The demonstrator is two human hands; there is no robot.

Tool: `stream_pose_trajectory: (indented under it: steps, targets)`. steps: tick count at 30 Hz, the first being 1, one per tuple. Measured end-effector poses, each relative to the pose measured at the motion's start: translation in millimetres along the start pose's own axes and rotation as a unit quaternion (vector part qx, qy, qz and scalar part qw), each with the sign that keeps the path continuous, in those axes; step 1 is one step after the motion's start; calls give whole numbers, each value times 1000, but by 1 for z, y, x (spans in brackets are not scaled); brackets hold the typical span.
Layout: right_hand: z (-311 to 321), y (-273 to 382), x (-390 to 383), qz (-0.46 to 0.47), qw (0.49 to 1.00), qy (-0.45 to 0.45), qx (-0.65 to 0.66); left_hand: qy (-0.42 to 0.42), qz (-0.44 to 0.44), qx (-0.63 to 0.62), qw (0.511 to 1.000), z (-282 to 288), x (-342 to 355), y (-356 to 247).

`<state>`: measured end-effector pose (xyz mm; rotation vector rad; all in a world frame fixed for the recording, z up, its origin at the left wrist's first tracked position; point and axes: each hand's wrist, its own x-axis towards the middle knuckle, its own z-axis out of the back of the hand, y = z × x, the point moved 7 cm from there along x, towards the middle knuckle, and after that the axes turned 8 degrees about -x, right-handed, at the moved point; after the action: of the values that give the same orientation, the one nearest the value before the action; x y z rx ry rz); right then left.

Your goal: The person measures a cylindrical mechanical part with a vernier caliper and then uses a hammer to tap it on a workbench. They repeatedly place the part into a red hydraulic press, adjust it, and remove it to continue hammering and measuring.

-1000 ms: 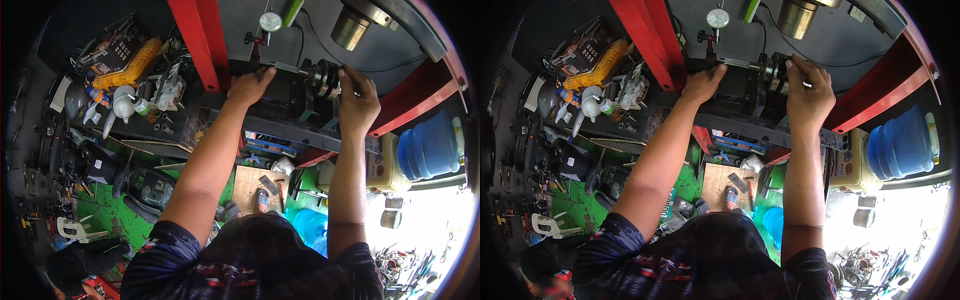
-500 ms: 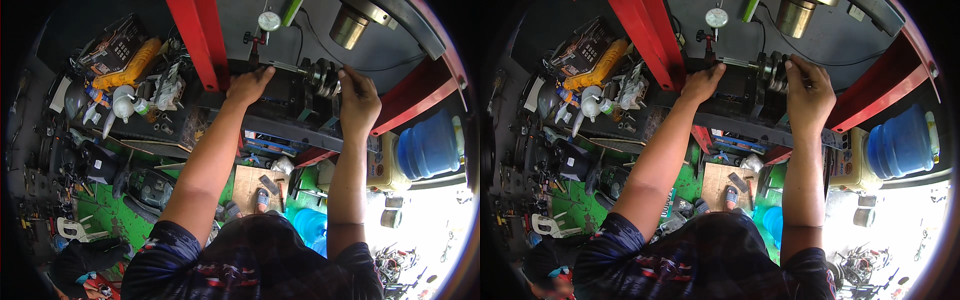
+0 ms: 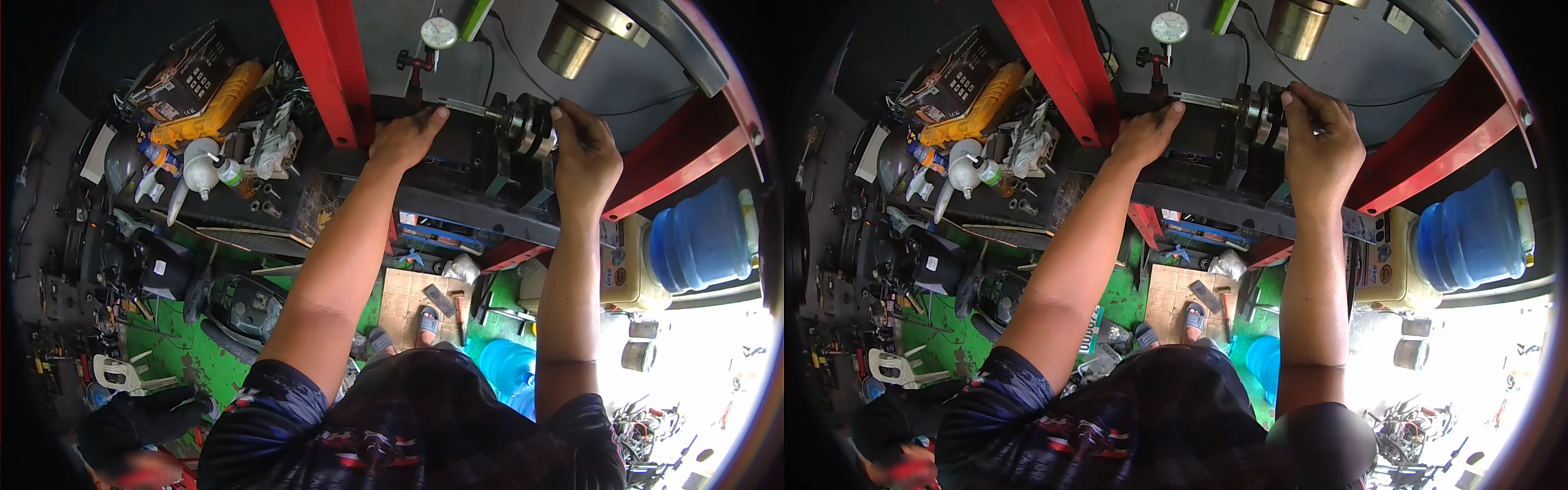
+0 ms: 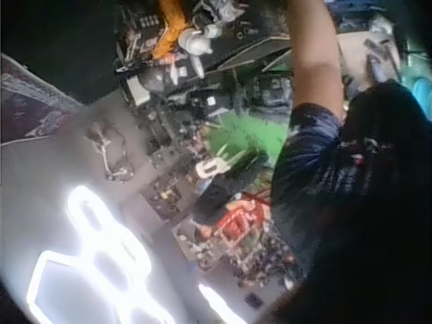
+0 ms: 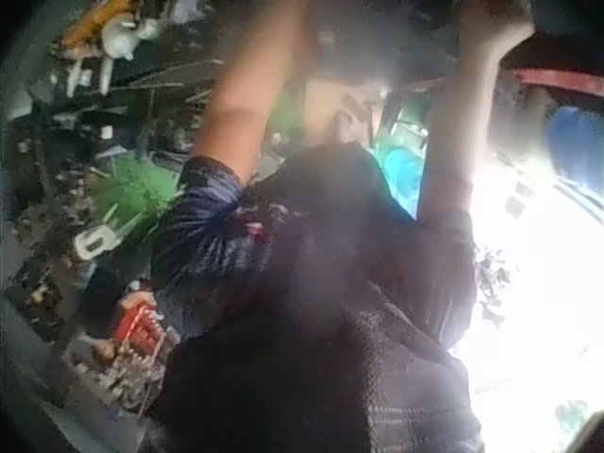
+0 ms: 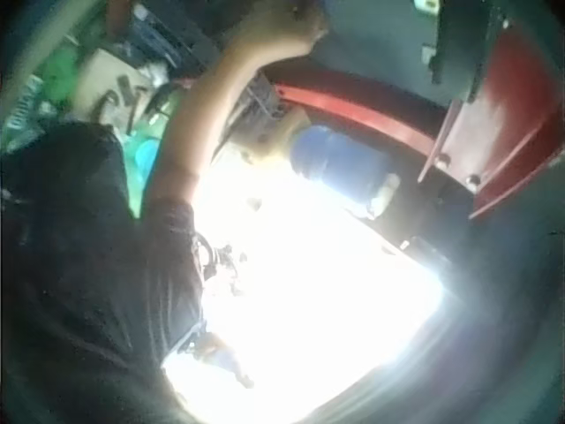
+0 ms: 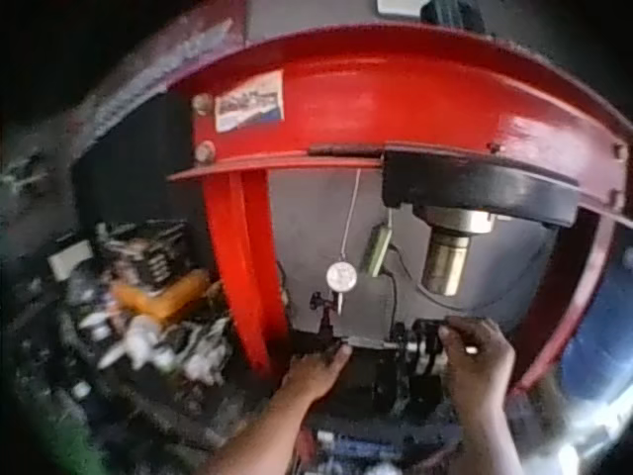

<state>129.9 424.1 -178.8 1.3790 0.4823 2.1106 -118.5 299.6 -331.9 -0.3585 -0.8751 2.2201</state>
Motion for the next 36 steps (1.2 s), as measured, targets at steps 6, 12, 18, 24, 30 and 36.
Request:
stream_pose_trajectory:
  steps: [6,12,18,24,30,36]
  targets:
    - [-4,-7,0,-6,1000,6,7,6,-3,-4,1000,-4,2,0]
    - [-4,-3,1,3,1000,3,9,-4,-3,-6,1000,-1,2,3]
    - [-16,-17,0,9,1000,18,17,-12,-15,-11,1000,-1,0,-1]
    - [-12,-16,-1,-27,998,44,21,-9,-14,-5,1000,-1,-1,-3]
    - [9,4,5,8,999,-5,43,0,1,-1,1000,-1,0,0]
    - [4,3,7,-1,1000,-3,30,2,1,-10,1000,-1,0,0]
